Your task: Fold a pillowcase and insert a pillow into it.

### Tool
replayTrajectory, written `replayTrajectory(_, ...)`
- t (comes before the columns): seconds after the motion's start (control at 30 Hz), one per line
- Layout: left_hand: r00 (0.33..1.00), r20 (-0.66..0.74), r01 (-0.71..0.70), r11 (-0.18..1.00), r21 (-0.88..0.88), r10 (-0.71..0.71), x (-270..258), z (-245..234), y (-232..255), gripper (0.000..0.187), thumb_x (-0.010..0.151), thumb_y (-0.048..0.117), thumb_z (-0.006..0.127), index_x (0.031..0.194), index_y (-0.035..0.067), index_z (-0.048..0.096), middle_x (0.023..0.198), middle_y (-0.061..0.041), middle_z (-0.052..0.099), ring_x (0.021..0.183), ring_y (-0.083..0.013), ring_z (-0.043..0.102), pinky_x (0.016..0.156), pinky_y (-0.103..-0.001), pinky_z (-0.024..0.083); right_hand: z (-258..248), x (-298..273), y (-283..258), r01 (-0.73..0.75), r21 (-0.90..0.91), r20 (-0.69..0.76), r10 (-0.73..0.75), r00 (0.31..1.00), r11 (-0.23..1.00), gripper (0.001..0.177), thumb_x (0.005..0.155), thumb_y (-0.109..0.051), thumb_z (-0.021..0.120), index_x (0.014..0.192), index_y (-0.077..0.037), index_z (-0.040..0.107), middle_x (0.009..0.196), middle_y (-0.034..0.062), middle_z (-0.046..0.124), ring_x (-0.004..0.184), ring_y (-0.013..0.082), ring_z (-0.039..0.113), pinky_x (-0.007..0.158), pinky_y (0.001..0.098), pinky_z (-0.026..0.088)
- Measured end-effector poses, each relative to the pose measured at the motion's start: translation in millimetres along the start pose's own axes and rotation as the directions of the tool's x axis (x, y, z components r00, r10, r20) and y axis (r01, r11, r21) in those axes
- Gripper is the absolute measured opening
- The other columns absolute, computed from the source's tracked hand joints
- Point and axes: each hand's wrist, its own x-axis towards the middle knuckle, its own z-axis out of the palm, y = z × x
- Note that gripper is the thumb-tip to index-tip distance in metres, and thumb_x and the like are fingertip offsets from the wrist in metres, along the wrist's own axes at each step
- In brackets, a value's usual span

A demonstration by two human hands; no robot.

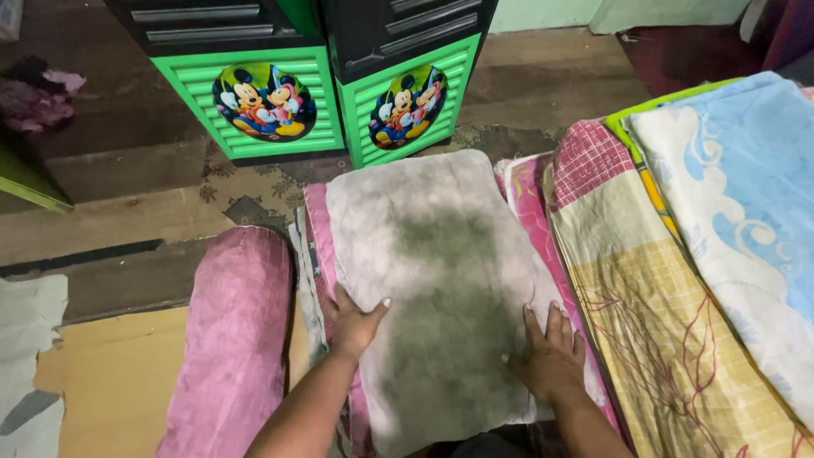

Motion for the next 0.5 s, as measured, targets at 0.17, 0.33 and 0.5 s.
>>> replayTrajectory(0.17,0.996,-0.061,0.012,0.808,-0.589,-0.059,14.1,27.1,3.9,0.124,0.069,0.042,0.088,0.154,-0.009,0.014,0.138,-0.036,0.051,0.13,-0.0427,0.055,0.111,-0.043,0.044,7.2,4.5,2.2,0.007,0.018,-0.05,-0.007,0.999,1.0,0.106,0.082,-0.065,0.072,0.163,-0.035,0.01,0.172,0.0138,-0.009,0.159,0.0297,-0.003,0.126,0.0506,0.006)
replayTrajectory(0.33,0.991,-0.11,-0.134,0.65,-0.748,0.079,-13.7,23.2,45.4,0.073,0.076,0.033,0.08,0.132,-0.004,0.051,0.119,-0.027,0.07,0.109,-0.0417,0.07,0.093,-0.047,0.055,10.0,9.0,-3.1,-0.019,-0.038,-0.054,0.017,0.998,0.999,0.105,0.083,-0.059,0.073,0.163,-0.034,0.01,0.172,0.0144,-0.009,0.159,0.031,-0.002,0.125,0.0526,0.006)
replayTrajectory(0.5,0.88,-0.365,-0.464,0.714,-0.524,0.303,-31.8,17.0,66.2,0.062,0.08,0.027,0.078,0.132,0.004,0.053,0.12,-0.026,0.07,0.113,-0.0426,0.067,0.094,-0.049,0.051,12.7,7.9,0.8,-0.039,-0.077,-0.082,0.033,0.996,0.996,0.101,0.084,-0.05,0.073,0.163,-0.035,0.012,0.173,0.0145,-0.007,0.159,0.0309,0.001,0.124,0.0533,0.007)
